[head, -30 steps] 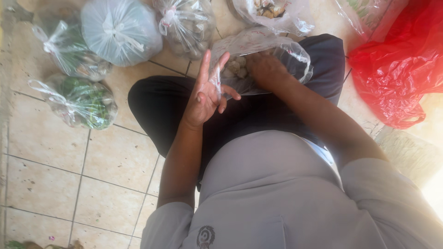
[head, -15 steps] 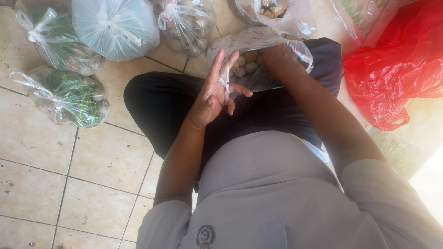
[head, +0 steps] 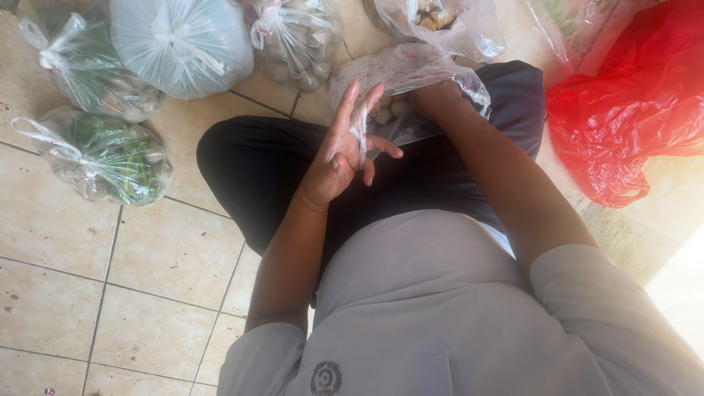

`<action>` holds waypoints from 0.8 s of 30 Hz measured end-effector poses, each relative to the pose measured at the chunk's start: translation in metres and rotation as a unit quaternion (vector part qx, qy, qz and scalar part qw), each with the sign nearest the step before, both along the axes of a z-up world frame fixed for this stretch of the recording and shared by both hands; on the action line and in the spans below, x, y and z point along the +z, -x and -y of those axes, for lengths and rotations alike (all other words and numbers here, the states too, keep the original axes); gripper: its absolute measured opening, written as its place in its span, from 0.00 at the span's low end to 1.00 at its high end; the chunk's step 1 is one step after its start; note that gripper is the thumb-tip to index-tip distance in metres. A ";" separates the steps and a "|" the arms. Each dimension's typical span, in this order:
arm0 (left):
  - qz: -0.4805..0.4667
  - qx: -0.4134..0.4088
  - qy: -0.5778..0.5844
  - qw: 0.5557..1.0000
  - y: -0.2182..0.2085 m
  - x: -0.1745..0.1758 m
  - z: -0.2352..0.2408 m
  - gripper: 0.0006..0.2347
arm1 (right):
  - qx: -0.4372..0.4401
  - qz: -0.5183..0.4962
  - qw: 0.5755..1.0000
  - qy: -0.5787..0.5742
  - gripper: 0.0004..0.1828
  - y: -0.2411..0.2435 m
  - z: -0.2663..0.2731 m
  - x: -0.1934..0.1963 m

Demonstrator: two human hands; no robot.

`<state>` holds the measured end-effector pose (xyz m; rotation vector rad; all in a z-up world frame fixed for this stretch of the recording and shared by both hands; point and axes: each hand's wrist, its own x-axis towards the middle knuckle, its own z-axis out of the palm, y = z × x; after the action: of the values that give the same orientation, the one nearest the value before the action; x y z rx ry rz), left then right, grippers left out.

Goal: The person sits on a tiled floor and sorts small root vegetables from a large plastic bag into smaller clear plastic bags. They tie the smaller bags and place them on the floor alongside other bags of produce.

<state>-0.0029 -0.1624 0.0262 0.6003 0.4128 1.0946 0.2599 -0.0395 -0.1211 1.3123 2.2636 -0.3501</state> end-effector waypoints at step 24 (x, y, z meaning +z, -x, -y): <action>0.003 -0.012 0.001 1.000 0.008 0.005 0.005 0.54 | 0.058 -0.026 0.998 0.010 0.26 0.013 0.003 0.012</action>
<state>-0.0105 -0.1671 0.0313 0.5989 0.4013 1.0733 0.2471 -0.0425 -0.1093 1.1692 2.3606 -0.3687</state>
